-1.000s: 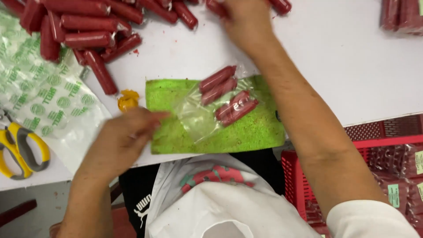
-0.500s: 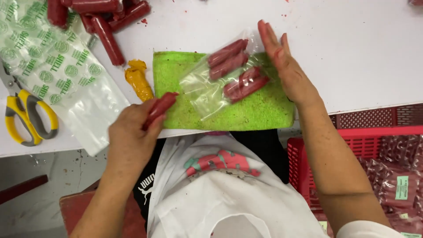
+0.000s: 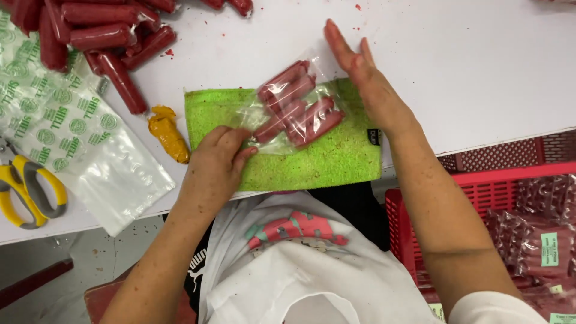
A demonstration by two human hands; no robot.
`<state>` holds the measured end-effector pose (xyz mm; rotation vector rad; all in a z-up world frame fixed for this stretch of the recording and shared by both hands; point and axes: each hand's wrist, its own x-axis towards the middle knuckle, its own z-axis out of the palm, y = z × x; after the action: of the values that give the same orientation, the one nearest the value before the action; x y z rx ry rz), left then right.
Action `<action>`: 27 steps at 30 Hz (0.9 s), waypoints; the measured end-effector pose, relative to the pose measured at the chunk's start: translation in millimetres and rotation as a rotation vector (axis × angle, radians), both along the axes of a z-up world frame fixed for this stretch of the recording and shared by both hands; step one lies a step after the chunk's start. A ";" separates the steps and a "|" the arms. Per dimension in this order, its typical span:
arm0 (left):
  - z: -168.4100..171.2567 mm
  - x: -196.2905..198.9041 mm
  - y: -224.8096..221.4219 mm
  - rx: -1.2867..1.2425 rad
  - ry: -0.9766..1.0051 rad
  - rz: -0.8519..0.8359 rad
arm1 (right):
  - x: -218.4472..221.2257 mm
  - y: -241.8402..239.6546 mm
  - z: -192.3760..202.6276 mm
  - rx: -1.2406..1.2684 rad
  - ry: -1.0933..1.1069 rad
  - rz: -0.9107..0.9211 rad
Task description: The person repeatedly packs small red sausages into clear plastic bags, seals them, and places them into a red basket. The process is repeated multiple times throughout the clip.
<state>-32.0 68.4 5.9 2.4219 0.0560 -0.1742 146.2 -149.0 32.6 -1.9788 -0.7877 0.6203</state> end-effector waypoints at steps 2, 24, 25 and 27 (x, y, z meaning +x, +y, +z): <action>-36.9 -1.4 0.0 0.204 -0.361 0.124 | 4.0 10.5 10.2 -0.173 0.124 0.000; 2.5 23.6 -31.2 0.516 -0.191 0.096 | -94.1 42.8 -61.0 -0.021 -1.037 -0.181; 1.8 11.9 -36.7 0.542 -0.232 0.039 | -94.4 38.2 -67.2 0.002 -1.091 -0.188; -8.4 -8.0 -44.0 0.566 -0.270 -0.009 | -88.2 34.1 -79.9 0.028 -1.143 -0.185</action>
<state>-40.0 24.4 -2.6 2.9860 -0.0333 0.1935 58.0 -114.9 -47.3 -2.2669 -1.2089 -0.7272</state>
